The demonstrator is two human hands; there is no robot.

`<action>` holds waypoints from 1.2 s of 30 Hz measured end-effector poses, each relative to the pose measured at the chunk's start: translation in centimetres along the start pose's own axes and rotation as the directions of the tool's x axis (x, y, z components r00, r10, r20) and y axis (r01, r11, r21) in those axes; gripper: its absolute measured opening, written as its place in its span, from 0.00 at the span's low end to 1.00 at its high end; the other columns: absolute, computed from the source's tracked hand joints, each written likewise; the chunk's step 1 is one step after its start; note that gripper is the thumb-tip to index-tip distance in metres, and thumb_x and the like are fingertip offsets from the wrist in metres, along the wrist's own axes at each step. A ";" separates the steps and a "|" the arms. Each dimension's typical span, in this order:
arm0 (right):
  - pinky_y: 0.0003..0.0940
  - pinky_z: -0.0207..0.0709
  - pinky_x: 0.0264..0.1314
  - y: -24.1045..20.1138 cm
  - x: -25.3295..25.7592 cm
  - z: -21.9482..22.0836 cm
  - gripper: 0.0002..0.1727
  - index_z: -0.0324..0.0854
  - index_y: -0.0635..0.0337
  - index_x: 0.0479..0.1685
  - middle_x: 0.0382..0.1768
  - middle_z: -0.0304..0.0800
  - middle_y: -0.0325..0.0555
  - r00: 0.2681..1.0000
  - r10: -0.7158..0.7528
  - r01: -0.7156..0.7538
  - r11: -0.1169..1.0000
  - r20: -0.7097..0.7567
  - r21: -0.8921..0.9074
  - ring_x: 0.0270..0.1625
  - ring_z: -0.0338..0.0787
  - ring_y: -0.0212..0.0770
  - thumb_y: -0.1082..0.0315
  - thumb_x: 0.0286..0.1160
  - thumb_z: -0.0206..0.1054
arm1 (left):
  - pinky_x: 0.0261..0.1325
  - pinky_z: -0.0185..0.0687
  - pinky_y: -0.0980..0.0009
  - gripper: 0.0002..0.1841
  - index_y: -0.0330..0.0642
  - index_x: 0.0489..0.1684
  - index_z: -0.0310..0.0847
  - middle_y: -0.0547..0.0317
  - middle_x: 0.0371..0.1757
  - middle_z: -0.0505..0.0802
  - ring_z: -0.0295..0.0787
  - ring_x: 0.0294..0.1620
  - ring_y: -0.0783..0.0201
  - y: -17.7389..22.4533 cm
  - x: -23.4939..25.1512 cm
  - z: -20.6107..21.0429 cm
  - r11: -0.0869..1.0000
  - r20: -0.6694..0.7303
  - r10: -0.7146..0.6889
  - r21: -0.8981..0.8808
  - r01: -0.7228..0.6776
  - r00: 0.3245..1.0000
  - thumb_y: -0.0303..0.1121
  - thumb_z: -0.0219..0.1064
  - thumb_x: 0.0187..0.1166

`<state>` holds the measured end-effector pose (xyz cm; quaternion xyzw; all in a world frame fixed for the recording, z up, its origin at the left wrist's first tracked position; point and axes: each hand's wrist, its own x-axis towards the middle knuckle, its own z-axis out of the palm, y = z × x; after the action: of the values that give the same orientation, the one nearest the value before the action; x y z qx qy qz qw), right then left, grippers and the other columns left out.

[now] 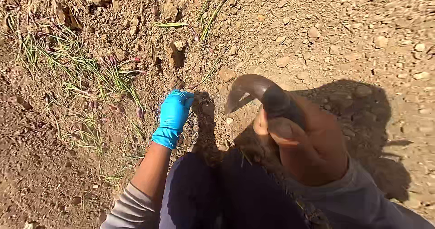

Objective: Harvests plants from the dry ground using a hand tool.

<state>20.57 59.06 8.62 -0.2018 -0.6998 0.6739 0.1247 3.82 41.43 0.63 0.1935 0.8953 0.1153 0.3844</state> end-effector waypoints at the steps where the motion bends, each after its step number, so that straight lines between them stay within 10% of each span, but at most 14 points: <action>1: 0.19 0.74 0.17 -0.8 -0.2 -0.9 0.27 0.80 0.48 0.42 0.21 0.78 0.27 1.000 -0.014 0.014 0.995 0.003 0.101 0.19 0.77 0.20 0.34 0.84 0.54 | 0.70 0.79 0.40 0.11 0.40 0.55 0.93 0.41 0.58 0.93 0.89 0.64 0.43 -0.6 -0.2 0.6 1.000 0.025 -0.016 -0.023 0.017 1.000 0.29 0.65 0.86; 4: 0.19 0.81 0.26 0.1 0.4 0.0 0.20 0.83 0.39 0.42 0.25 0.85 0.24 0.986 -0.150 0.166 0.896 -0.072 0.411 0.26 0.85 0.21 0.35 0.79 0.61 | 0.68 0.81 0.40 0.10 0.44 0.55 0.92 0.46 0.56 0.95 0.92 0.60 0.46 -3.9 -1.5 2.9 0.988 0.121 -0.147 -0.035 0.152 0.982 0.33 0.68 0.84; 10: 0.20 0.72 0.17 1.1 1.8 2.7 0.29 0.80 0.54 0.37 0.18 0.75 0.27 0.998 -0.025 0.024 0.999 0.061 0.024 0.17 0.75 0.20 0.35 0.83 0.56 | 0.72 0.78 0.41 0.08 0.38 0.50 0.94 0.42 0.56 0.94 0.90 0.63 0.44 -4.9 -2.2 1.3 0.987 -0.014 -0.133 -0.098 0.131 0.991 0.29 0.70 0.83; 14: 0.21 0.79 0.31 -3.7 -0.6 -1.7 0.15 0.78 0.47 0.30 0.21 0.79 0.29 0.986 -0.129 0.067 0.887 0.105 0.458 0.25 0.83 0.26 0.47 0.77 0.66 | 0.74 0.78 0.41 0.10 0.39 0.55 0.92 0.43 0.60 0.93 0.89 0.66 0.45 -5.5 -2.9 3.6 0.994 0.266 -0.110 0.001 0.114 0.958 0.31 0.67 0.85; 20: 0.31 0.74 0.15 9.2 0.0 6.7 0.34 0.79 0.61 0.35 0.12 0.74 0.32 0.984 0.134 -0.137 0.991 -0.116 -0.011 0.12 0.74 0.27 0.34 0.80 0.54 | 0.73 0.75 0.38 0.09 0.41 0.48 0.95 0.44 0.56 0.95 0.89 0.64 0.44 -1.2 0.6 1.9 0.995 0.095 0.025 0.094 -0.034 0.995 0.32 0.71 0.80; 27: 0.21 0.80 0.31 -0.7 -3.3 -3.3 0.20 0.80 0.43 0.41 0.24 0.80 0.27 0.988 -0.156 0.144 0.937 0.014 0.318 0.26 0.83 0.25 0.37 0.82 0.59 | 0.72 0.74 0.39 0.11 0.40 0.51 0.93 0.40 0.56 0.94 0.89 0.64 0.40 -1.4 1.2 9.4 0.912 0.206 0.259 0.270 -0.309 0.944 0.33 0.65 0.84; 32: 0.23 0.73 0.14 2.2 -2.6 -2.9 0.27 0.81 0.38 0.48 0.19 0.79 0.23 0.993 0.058 -0.068 0.993 -0.101 -0.098 0.16 0.76 0.21 0.29 0.81 0.51 | 0.73 0.77 0.42 0.11 0.37 0.52 0.93 0.40 0.57 0.93 0.88 0.65 0.42 -2.7 1.8 3.1 0.997 0.020 0.050 -0.058 -0.049 0.999 0.31 0.66 0.86; 36: 0.24 0.81 0.35 -1.8 -2.6 -2.9 0.19 0.80 0.47 0.34 0.23 0.81 0.30 0.987 -0.160 0.138 0.899 0.018 0.416 0.27 0.84 0.27 0.43 0.80 0.61 | 0.76 0.76 0.40 0.12 0.41 0.53 0.93 0.44 0.63 0.93 0.88 0.70 0.45 -6.0 -0.5 4.7 0.994 0.304 -0.031 0.110 -0.003 0.952 0.34 0.65 0.87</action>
<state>23.98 60.50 10.81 -0.0993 -0.5577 0.8000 0.1977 6.00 36.13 -4.36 0.2234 0.8313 0.0324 0.5079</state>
